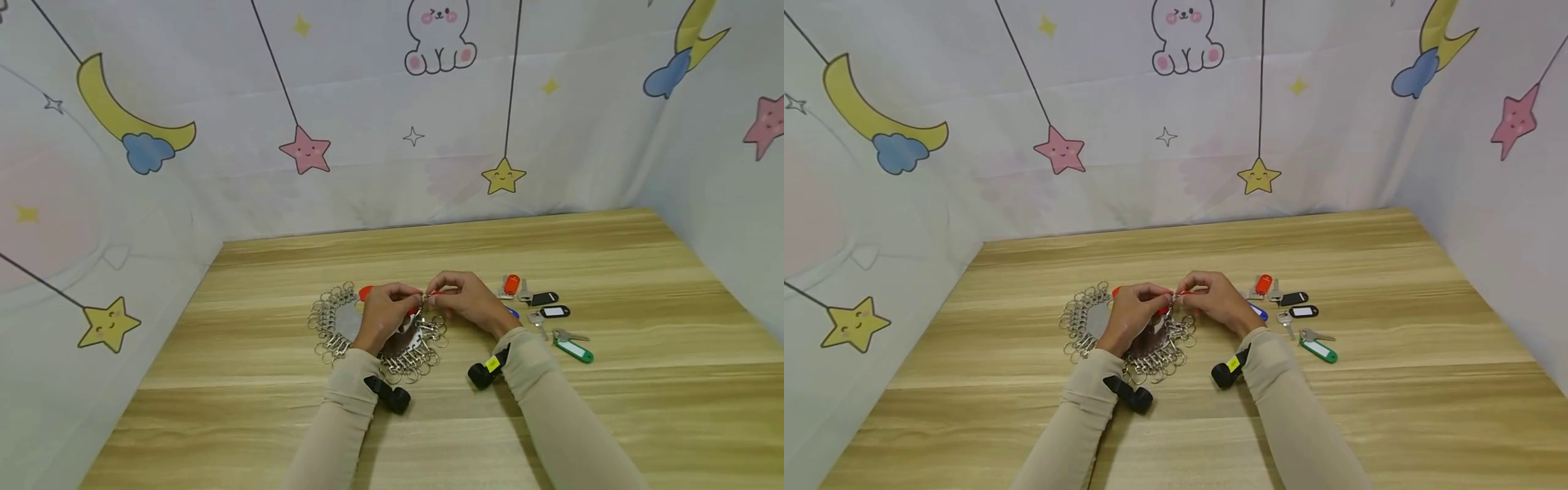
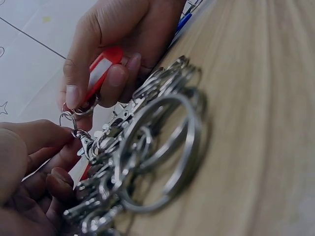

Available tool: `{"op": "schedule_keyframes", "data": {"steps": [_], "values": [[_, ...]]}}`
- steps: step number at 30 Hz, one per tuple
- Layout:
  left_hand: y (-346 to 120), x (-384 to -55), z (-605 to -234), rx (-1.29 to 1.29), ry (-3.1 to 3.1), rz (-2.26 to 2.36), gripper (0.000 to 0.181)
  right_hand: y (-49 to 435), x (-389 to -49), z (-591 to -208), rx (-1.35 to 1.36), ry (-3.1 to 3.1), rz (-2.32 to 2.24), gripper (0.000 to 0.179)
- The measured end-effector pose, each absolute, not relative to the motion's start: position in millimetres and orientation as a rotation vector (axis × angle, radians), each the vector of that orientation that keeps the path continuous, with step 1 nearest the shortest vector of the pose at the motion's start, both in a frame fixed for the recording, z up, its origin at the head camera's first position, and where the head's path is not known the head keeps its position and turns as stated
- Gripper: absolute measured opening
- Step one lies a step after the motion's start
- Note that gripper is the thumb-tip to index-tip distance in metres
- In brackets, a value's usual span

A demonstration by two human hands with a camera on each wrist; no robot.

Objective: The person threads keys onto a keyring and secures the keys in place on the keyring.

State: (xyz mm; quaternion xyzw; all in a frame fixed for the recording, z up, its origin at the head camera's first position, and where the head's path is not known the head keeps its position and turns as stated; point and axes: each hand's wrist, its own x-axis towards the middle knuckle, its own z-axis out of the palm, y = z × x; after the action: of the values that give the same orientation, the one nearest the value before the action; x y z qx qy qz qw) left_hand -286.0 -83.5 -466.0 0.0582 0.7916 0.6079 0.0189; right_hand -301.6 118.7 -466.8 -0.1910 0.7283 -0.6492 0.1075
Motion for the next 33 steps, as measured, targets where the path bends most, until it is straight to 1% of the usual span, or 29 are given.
{"op": "schedule_keyframes", "data": {"steps": [7, 12, 20, 33], "values": [[-86.6, -285.1, -466.8, 0.294, 2.479, 1.810, 0.016, 118.6, -301.1, -470.1, -0.523, 2.180, -1.929, 0.008], [-87.0, -285.1, -466.1, 0.370, 2.492, 1.729, 0.025, 118.7, -300.9, -469.2, -0.499, 2.164, -1.940, 0.010], [-86.2, -286.4, -467.4, 0.342, 2.497, 1.737, 0.023, 120.9, -300.8, -469.0, -0.479, 2.038, -1.991, 0.016], [-87.3, -287.1, -466.5, 0.361, 2.467, 1.768, 0.022, 122.7, -302.2, -468.2, -0.488, 2.058, -1.981, 0.014]]}}
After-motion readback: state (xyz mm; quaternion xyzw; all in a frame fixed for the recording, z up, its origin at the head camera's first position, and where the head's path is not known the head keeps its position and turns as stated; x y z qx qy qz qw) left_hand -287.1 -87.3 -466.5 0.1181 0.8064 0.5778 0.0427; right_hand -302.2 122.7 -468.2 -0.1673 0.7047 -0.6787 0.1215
